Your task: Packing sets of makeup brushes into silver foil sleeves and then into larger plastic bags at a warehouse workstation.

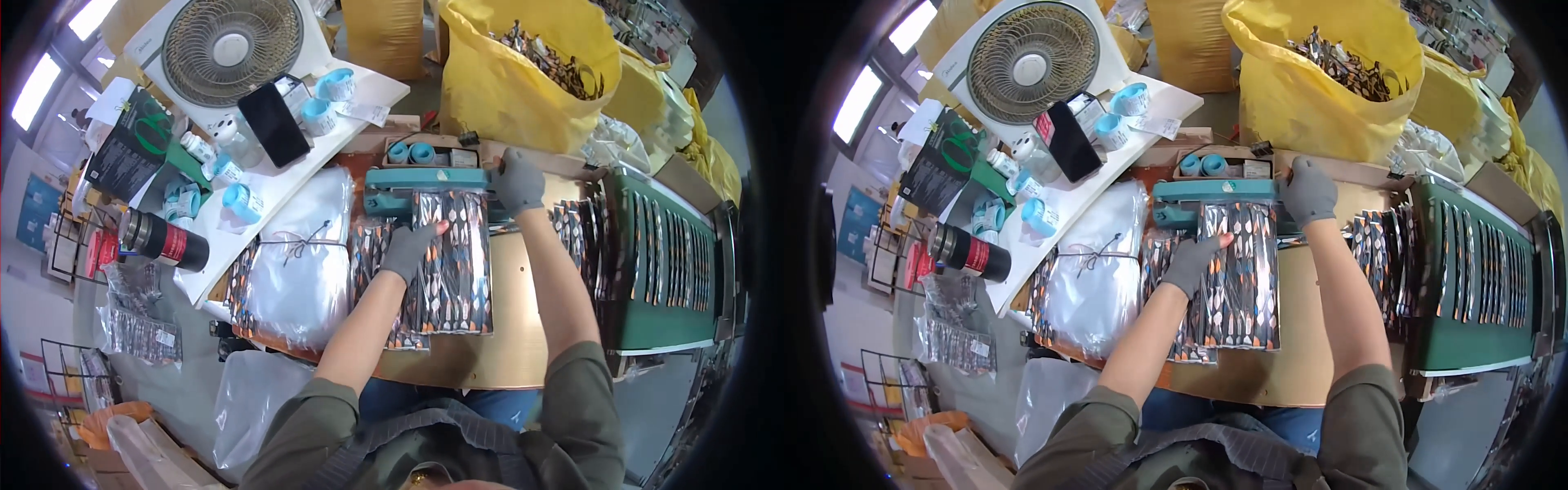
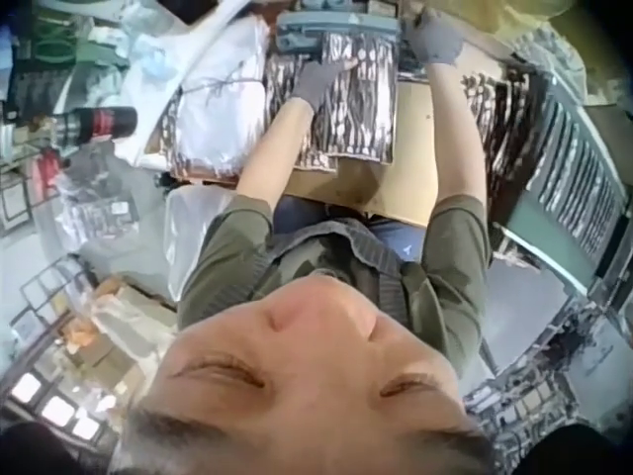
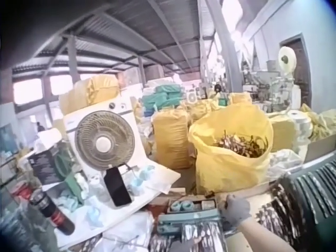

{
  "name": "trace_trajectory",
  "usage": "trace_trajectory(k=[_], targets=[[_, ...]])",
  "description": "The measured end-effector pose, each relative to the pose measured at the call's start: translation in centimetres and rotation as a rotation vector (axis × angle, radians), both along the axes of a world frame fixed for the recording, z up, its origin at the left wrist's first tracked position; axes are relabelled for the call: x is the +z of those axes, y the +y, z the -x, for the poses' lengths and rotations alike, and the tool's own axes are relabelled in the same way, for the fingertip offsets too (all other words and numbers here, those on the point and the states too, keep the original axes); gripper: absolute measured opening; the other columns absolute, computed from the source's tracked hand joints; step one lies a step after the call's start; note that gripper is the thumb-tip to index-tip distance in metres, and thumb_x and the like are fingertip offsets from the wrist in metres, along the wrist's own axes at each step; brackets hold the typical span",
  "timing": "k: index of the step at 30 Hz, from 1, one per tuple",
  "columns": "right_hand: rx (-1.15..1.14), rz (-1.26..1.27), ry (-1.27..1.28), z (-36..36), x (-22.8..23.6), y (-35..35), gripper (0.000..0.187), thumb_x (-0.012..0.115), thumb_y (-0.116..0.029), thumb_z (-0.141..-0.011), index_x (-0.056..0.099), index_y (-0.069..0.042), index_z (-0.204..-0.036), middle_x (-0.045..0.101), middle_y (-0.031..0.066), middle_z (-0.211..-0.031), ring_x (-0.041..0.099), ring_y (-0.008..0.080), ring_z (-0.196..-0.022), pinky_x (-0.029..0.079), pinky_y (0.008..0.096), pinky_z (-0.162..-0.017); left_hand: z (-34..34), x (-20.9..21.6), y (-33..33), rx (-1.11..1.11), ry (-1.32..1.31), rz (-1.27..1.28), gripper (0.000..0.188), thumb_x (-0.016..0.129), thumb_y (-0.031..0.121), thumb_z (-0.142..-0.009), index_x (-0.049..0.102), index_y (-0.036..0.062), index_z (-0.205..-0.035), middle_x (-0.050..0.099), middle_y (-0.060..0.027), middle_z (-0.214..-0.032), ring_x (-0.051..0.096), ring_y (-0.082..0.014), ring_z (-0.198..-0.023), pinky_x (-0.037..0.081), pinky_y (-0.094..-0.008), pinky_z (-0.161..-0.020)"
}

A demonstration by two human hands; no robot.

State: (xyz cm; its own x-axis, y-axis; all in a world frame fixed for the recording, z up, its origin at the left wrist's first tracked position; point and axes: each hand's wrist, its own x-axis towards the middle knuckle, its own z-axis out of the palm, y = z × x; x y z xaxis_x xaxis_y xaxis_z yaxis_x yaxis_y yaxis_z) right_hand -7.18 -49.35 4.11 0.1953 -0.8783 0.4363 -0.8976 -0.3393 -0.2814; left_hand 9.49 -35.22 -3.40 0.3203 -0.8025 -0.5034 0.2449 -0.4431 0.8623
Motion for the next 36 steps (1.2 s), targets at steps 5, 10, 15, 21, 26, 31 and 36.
trace_trajectory(k=[5, 10, 15, 21, 26, 31, 36], targets=[[0.003, -0.138, 0.044, -0.8, -0.5, -0.5, 0.021, 0.053, -0.027, -0.082, 0.057, -0.007, -0.085, 0.062, 0.0133, -0.084, 0.061, 0.0342, -0.076, 0.048, 0.0445, -0.064, -0.3, 2.4, 1.0, 0.001, 0.013, 0.077, 0.052, 0.078, 0.029, -0.066, 0.064, -0.0072, -0.099, 0.065, -0.0108, -0.096, 0.06, -0.0168, -0.085, 0.045, -0.0278, -0.08], [0.012, -0.072, -0.047, -0.8, -2.1, -0.6, 0.022, 0.052, -0.029, -0.083, 0.056, -0.008, -0.08, 0.062, 0.0143, -0.084, 0.06, 0.0364, -0.076, 0.047, 0.0465, -0.063, -0.6, 2.4, 1.2, -0.007, 0.085, 0.091, 0.047, 0.077, 0.025, -0.068, 0.063, -0.0065, -0.1, 0.064, -0.0098, -0.097, 0.061, -0.0162, -0.085, 0.046, -0.0286, -0.078], [-0.011, -0.108, -0.065, -0.4, -1.7, 0.2, 0.024, 0.053, -0.031, -0.083, 0.055, -0.007, -0.086, 0.062, 0.0147, -0.09, 0.061, 0.035, -0.076, 0.049, 0.0443, -0.065, 0.0, 3.4, 1.6, -0.02, -0.044, 0.041, 0.055, 0.078, 0.03, -0.067, 0.062, -0.0072, -0.104, 0.064, -0.0115, -0.1, 0.059, -0.0176, -0.089, 0.045, -0.0296, -0.081], [0.34, -0.746, -1.112, 2.2, -0.2, 7.2, 0.072, 0.06, -0.044, -0.084, 0.033, -0.001, -0.134, 0.054, 0.0143, -0.114, 0.053, 0.0198, -0.105, 0.042, 0.0315, -0.09, -2.8, 3.6, 3.2, -0.045, 0.03, 0.069, 0.07, 0.079, 0.038, -0.063, 0.057, -0.009, -0.111, 0.06, -0.0208, -0.107, 0.058, -0.0249, -0.098, 0.042, -0.0335, -0.087], [0.304, -0.683, -0.739, -2.7, -6.9, 19.8, 0.089, 0.078, -0.031, -0.07, 0.03, 0.004, -0.136, 0.047, 0.0227, -0.125, 0.053, 0.0284, -0.108, 0.043, 0.034, -0.091, -5.6, 2.9, 10.6, 0.014, -0.902, -0.029, 0.088, 0.07, 0.058, -0.066, 0.046, -0.0116, -0.115, 0.057, -0.0276, -0.11, 0.057, -0.0351, -0.103, 0.043, -0.0381, -0.088], [0.472, -1.621, -1.177, -4.3, -5.8, 22.0, 0.053, 0.07, -0.028, -0.073, 0.052, -0.001, -0.115, 0.062, 0.0086, -0.102, 0.062, 0.0176, -0.084, 0.05, 0.03, -0.075, -4.5, 2.6, 16.5, 0.041, 0.128, 0.207, 0.069, 0.071, 0.05, -0.072, 0.055, 0.0003, -0.116, 0.062, -0.01, -0.104, 0.061, -0.0223, -0.085, 0.048, -0.0333, -0.079], [0.767, -1.675, -1.513, -0.7, -5.9, 30.1, 0.059, 0.063, -0.021, -0.074, 0.044, 0.0, -0.126, 0.056, 0.0169, -0.115, 0.057, 0.03, -0.105, 0.046, 0.0415, -0.093, -2.9, 5.6, 25.4, 0.013, -0.039, 0.326, 0.057, 0.069, 0.047, -0.076, 0.058, 0.0042, -0.113, 0.057, -0.0079, -0.107, 0.053, -0.0187, -0.1, 0.04, -0.0312, -0.09]])
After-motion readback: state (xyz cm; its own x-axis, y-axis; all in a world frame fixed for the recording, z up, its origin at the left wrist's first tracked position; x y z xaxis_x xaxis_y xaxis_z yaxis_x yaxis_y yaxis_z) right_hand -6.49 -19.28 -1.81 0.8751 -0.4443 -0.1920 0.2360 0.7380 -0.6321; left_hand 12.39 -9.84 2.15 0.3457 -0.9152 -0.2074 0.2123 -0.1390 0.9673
